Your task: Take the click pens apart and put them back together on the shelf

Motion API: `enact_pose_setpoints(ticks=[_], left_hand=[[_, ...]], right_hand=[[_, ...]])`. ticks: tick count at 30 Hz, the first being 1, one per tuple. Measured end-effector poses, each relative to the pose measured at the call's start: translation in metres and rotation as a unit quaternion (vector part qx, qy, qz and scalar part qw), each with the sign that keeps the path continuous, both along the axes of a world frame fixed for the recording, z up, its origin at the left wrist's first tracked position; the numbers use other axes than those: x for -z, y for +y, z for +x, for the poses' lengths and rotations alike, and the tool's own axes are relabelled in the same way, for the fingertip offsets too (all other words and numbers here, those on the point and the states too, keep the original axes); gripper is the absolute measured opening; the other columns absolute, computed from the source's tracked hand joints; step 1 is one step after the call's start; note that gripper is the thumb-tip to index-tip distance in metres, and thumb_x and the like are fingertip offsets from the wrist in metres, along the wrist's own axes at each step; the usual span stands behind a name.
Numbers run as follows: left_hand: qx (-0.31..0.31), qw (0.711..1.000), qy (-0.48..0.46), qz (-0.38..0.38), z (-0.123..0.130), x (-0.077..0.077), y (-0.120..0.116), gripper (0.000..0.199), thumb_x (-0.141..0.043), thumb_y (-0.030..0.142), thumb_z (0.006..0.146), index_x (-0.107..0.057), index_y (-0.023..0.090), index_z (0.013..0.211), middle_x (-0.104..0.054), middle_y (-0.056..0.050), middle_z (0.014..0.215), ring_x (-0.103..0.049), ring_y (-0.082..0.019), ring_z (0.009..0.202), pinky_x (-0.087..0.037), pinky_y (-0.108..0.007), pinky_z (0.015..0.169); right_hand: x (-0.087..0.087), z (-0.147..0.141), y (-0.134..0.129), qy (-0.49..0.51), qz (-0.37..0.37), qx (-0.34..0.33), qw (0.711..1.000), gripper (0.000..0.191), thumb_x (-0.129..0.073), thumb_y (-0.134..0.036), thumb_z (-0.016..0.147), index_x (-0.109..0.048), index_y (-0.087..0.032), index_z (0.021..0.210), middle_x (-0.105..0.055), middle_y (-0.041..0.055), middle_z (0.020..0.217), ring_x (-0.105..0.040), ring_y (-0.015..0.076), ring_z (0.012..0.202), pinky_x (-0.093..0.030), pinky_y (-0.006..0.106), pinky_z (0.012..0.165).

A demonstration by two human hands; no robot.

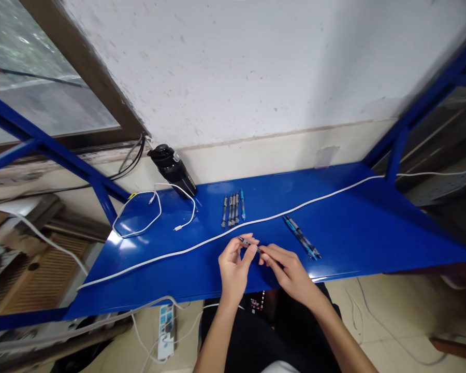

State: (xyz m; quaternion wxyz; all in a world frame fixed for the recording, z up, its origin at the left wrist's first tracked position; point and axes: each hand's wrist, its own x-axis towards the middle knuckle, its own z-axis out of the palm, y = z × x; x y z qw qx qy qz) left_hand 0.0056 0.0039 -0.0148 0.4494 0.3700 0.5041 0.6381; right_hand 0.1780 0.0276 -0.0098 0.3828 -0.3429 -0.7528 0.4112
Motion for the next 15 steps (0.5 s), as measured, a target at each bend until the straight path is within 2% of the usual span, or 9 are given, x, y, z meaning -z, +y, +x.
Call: enact_pose_setpoints(ticks=[2,4,7,10,12,15], left_hand=[[0.03,0.999,-0.029,-0.005,-0.0013,-0.0021,-0.0001,0.031,-0.085,0.043,0.095,-0.083,0.019,0.116,-0.084,-0.012,0.113,-0.079,-0.03,0.111,-0.059,-0.04,0.104],[0.036,0.998,-0.054,-0.014,-0.0016,-0.0027,0.0,0.029,-0.086,0.042,0.094,-0.084,0.018,0.111,-0.084,-0.012,0.11,-0.08,-0.029,0.108,-0.06,-0.04,0.101],[0.0,0.998,-0.062,-0.021,-0.0003,-0.0012,0.0012,0.023,-0.093,0.036,0.086,-0.081,0.017,0.091,-0.082,-0.008,0.096,-0.08,-0.027,0.1,-0.06,-0.037,0.096],[-0.033,0.998,-0.057,-0.016,0.0008,0.0003,0.003,0.026,-0.097,0.032,0.081,-0.075,0.018,0.084,-0.075,-0.002,0.085,-0.076,-0.021,0.087,-0.059,-0.031,0.087],[-0.025,0.998,-0.05,0.001,0.0006,-0.0003,0.0035,0.029,-0.098,0.032,0.08,-0.074,0.019,0.09,-0.075,-0.002,0.088,-0.074,-0.019,0.087,-0.059,-0.03,0.087],[0.028,0.998,-0.039,0.029,-0.0006,-0.0026,0.0021,0.036,-0.091,0.036,0.089,-0.077,0.02,0.118,-0.081,-0.01,0.115,-0.076,-0.026,0.111,-0.057,-0.037,0.102]], right_hand=[[-0.0033,0.0011,0.0007,-0.008,-0.027,0.003,1.0,0.032,-0.048,-0.035,0.117,-0.075,-0.024,0.103,-0.073,0.0049,0.091,-0.069,0.0225,0.086,-0.055,0.035,0.084],[-0.0043,0.0018,0.0013,-0.007,-0.033,0.006,0.999,0.034,-0.049,-0.036,0.117,-0.073,-0.024,0.097,-0.072,0.0047,0.091,-0.069,0.0224,0.086,-0.054,0.035,0.085],[-0.003,0.0022,0.0018,0.006,-0.027,0.003,1.0,0.03,-0.053,-0.034,0.116,-0.078,-0.024,0.104,-0.073,0.0049,0.092,-0.07,0.0223,0.086,-0.053,0.035,0.085],[-0.0009,0.0019,0.0019,0.026,-0.012,0.011,1.0,0.024,-0.059,-0.033,0.114,-0.081,-0.025,0.117,-0.076,0.0063,0.099,-0.071,0.0229,0.091,-0.054,0.035,0.087],[0.0,0.0016,0.0017,0.03,-0.011,0.023,0.999,0.023,-0.061,-0.033,0.112,-0.081,-0.025,0.122,-0.078,0.0075,0.105,-0.071,0.0236,0.094,-0.055,0.035,0.089],[0.0005,0.0014,0.0012,0.021,-0.029,0.046,0.998,0.024,-0.062,-0.035,0.112,-0.08,-0.025,0.123,-0.078,0.0076,0.106,-0.072,0.0237,0.094,-0.055,0.035,0.086]])
